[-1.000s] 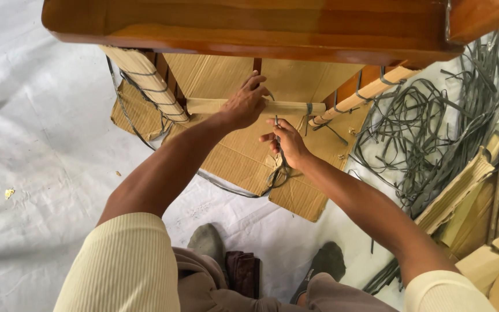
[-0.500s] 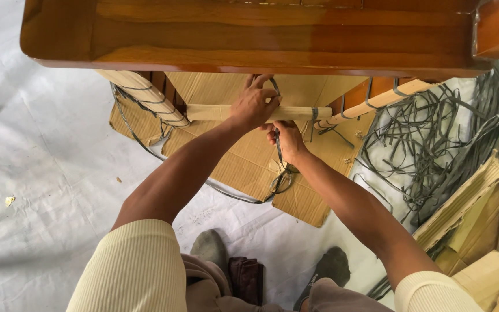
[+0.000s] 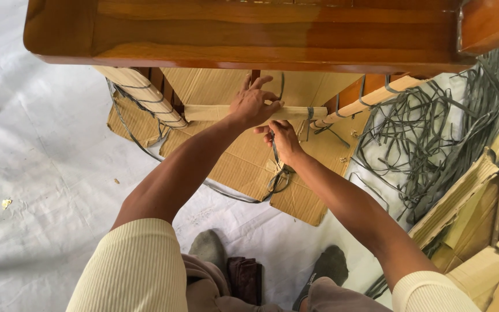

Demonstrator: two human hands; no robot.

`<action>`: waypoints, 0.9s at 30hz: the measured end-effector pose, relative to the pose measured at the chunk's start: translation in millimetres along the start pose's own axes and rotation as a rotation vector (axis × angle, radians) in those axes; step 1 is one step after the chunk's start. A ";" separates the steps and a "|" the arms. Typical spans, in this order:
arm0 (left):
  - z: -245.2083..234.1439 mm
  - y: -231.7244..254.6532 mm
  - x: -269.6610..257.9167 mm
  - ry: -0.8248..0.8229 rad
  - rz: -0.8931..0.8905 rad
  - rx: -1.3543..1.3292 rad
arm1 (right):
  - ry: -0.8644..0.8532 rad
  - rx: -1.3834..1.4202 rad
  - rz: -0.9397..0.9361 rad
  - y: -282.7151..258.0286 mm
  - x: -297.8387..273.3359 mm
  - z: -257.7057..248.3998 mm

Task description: The person wraps protective materials around the components of a wooden chair and secures them with ties.

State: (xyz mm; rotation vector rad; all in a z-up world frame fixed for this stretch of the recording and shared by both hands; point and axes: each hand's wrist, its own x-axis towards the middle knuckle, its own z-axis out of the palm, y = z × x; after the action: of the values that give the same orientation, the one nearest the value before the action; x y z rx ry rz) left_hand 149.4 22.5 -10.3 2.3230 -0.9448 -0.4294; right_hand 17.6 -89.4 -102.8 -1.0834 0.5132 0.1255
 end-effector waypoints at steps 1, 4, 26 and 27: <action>-1.8 3.7 -0.9 -0.020 -0.023 0.000 | 0.014 -0.010 0.013 -3.1 -2.1 2.5; 3.5 -3.6 1.5 -0.024 -0.031 -0.033 | 0.015 -0.007 0.015 9.5 4.4 -6.4; -24.6 -1.9 -36.4 0.237 0.134 -0.110 | 0.014 -1.123 -0.378 -74.9 -86.0 35.6; -20.9 -4.3 -36.0 0.236 0.135 -0.111 | 0.016 -1.123 -0.377 -81.7 -79.1 34.1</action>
State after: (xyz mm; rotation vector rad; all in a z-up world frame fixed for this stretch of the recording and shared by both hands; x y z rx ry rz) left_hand 136.9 59.0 5.8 2.1386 -0.9304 -0.1441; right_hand -12.2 -86.7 12.1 -2.2586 0.2122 0.0660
